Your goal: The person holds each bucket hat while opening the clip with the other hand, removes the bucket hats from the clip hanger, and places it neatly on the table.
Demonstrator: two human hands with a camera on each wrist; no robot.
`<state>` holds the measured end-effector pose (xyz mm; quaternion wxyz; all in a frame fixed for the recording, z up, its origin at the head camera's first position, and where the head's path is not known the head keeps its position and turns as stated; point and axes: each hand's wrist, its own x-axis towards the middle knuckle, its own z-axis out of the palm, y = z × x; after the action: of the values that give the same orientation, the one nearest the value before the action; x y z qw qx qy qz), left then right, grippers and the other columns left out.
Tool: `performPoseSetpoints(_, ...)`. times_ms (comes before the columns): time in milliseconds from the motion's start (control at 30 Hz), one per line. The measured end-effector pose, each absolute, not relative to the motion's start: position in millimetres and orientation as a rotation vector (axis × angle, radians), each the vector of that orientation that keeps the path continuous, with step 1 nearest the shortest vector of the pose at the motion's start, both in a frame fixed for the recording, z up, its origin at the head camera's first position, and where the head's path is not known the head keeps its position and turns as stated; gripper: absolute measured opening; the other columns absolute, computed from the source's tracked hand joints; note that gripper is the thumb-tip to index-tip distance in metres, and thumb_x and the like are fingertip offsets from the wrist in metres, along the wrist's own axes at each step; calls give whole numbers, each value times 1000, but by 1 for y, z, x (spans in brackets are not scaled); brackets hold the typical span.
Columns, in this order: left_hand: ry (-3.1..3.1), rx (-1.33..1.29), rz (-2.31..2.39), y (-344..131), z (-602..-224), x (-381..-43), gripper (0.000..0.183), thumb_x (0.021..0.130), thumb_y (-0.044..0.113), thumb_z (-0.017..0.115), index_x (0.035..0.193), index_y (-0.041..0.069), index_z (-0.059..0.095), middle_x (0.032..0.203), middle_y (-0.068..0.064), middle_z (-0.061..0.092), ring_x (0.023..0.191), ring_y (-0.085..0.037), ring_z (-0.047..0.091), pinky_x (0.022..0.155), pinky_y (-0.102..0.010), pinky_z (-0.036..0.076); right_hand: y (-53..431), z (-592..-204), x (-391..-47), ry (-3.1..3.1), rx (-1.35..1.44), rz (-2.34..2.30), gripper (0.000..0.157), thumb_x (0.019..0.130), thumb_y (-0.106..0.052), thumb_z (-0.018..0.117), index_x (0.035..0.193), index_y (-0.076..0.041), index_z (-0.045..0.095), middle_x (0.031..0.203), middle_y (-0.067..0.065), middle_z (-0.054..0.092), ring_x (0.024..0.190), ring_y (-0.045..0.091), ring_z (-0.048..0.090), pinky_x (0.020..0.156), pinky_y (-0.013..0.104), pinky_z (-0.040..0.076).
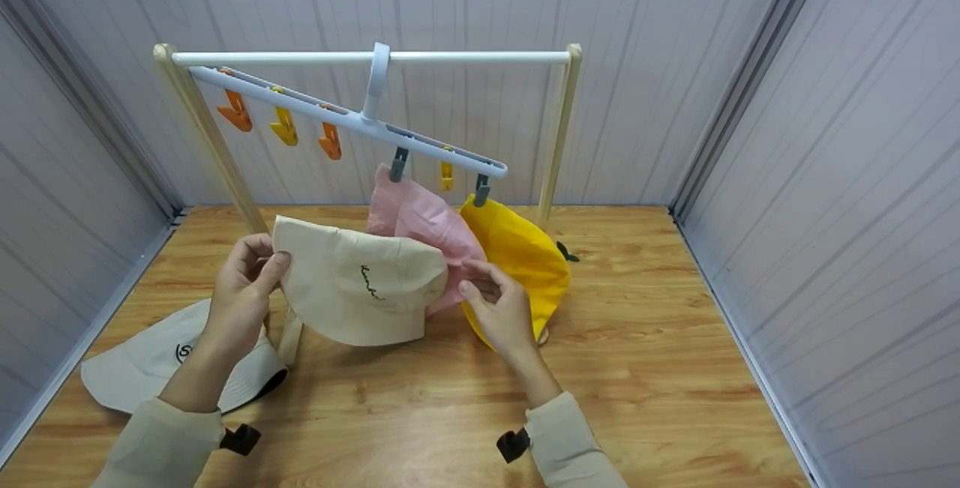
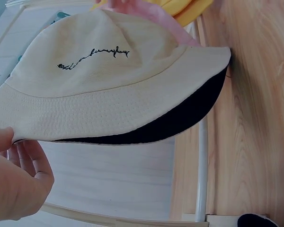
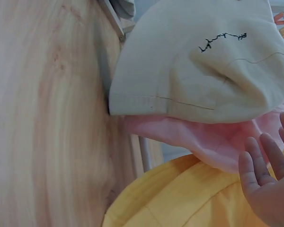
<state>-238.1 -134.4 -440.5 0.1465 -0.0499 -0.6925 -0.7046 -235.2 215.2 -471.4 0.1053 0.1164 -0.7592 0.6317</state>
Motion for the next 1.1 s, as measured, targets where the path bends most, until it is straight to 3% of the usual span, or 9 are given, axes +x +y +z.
performPoseSetpoints(267,-1985,-160,-2029,-138,-441,-235,13,106,3,62,118,2,56,112,-10,59,94,-21,55,79,-26,49,203,-493,-238,-2265,350,1807,32,102,-5,71,134,-1,68,131,17,70,116,36,69,98,26,57)
performPoseSetpoints(500,-1965,-173,-2037,-140,-443,-234,13,106,3,62,118,2,56,110,-10,58,91,-19,54,76,-25,48,194,-508,-240,-2286,269,1799,34,101,-11,74,133,-4,69,129,15,71,116,32,70,100,33,58)
performPoseSetpoints(667,-1955,-155,-2041,-141,-443,-233,13,106,2,62,118,2,56,110,-9,58,92,-19,54,75,-24,48,187,-513,-241,-2276,259,1814,33,100,-11,75,132,-3,69,126,17,72,114,32,70,99,31,58)
performPoseSetpoints(1100,-1943,-135,-2057,-143,-445,-231,14,107,6,61,119,2,56,112,-10,58,92,-19,55,71,-24,48,165,-522,-242,-2289,188,1805,28,100,-10,75,127,-3,71,125,13,73,114,27,70,102,37,58)
